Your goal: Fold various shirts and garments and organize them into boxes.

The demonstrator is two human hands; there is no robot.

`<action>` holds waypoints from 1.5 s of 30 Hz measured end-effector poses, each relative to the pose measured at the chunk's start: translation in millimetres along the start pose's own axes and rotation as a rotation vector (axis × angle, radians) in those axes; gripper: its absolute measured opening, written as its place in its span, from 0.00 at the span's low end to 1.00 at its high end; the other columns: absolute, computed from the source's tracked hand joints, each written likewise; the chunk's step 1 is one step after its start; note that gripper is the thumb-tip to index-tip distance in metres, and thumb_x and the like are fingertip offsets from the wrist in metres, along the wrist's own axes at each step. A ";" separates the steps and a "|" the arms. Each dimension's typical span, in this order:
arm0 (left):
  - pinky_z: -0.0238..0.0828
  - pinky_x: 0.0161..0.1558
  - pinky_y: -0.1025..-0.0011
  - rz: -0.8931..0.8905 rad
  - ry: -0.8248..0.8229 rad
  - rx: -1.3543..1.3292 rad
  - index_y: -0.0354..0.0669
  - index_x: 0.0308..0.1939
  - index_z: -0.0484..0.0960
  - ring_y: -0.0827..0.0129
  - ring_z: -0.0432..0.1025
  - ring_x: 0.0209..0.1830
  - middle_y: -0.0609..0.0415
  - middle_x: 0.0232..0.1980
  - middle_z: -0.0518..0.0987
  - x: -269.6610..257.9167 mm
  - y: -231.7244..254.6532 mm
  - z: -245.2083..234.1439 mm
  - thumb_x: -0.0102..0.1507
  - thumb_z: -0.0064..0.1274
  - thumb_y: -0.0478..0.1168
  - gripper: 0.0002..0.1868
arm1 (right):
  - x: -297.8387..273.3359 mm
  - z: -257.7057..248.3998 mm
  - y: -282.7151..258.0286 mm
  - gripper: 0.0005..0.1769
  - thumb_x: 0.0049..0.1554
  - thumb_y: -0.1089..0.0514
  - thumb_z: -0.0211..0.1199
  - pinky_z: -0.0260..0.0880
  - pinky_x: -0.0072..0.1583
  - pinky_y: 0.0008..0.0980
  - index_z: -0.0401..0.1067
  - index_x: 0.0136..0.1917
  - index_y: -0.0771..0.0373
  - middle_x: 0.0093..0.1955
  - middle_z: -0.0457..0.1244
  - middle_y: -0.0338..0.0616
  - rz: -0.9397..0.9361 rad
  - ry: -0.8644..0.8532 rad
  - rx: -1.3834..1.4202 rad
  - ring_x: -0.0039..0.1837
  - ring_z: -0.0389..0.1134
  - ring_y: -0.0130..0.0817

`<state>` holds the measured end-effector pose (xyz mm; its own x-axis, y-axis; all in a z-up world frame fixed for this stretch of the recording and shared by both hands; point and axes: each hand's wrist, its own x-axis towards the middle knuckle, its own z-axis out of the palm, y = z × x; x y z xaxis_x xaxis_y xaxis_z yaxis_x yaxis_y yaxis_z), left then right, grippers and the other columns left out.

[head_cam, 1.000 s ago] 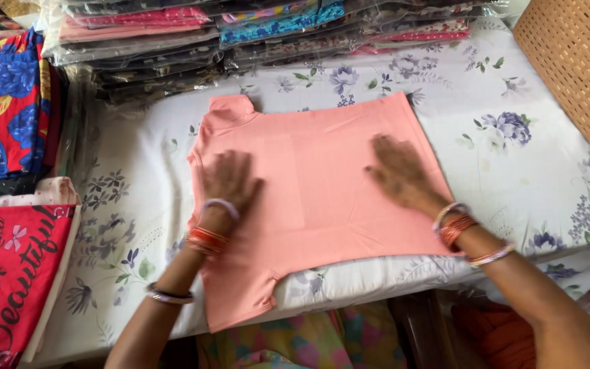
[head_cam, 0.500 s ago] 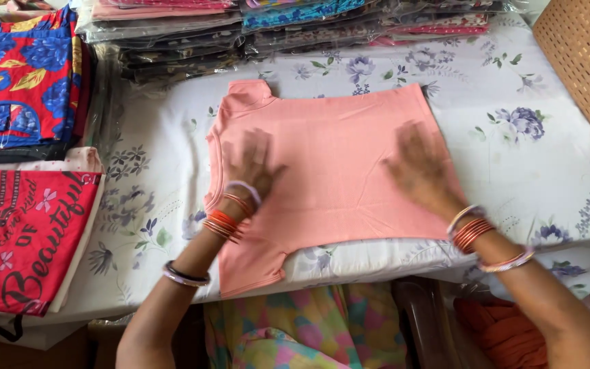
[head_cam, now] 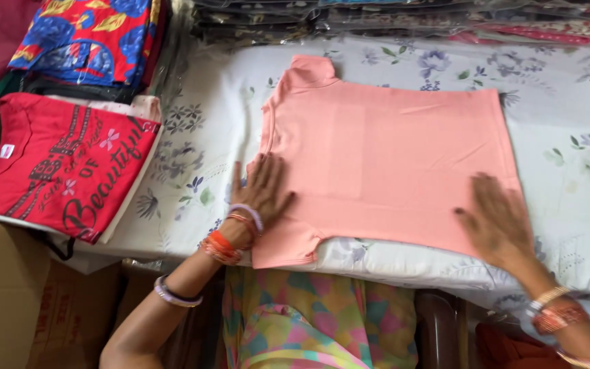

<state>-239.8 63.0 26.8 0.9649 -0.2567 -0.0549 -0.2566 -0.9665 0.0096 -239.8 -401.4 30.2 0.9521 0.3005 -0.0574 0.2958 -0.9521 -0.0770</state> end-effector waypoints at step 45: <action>0.34 0.73 0.35 0.372 0.275 -0.050 0.45 0.78 0.47 0.55 0.44 0.81 0.49 0.81 0.48 125.5 113.4 56.9 0.67 0.28 0.67 0.43 | 61.8 -1.5 -79.8 0.43 0.65 0.37 0.35 0.28 0.80 0.47 0.35 0.82 0.67 0.85 0.32 0.52 -0.371 0.147 0.004 0.85 0.30 0.41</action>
<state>-151.0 -78.5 -35.8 0.7887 -0.5709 0.2284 -0.5913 -0.8060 0.0274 -204.4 -307.0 34.3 0.7814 0.6127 0.1182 0.6220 -0.7799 -0.0696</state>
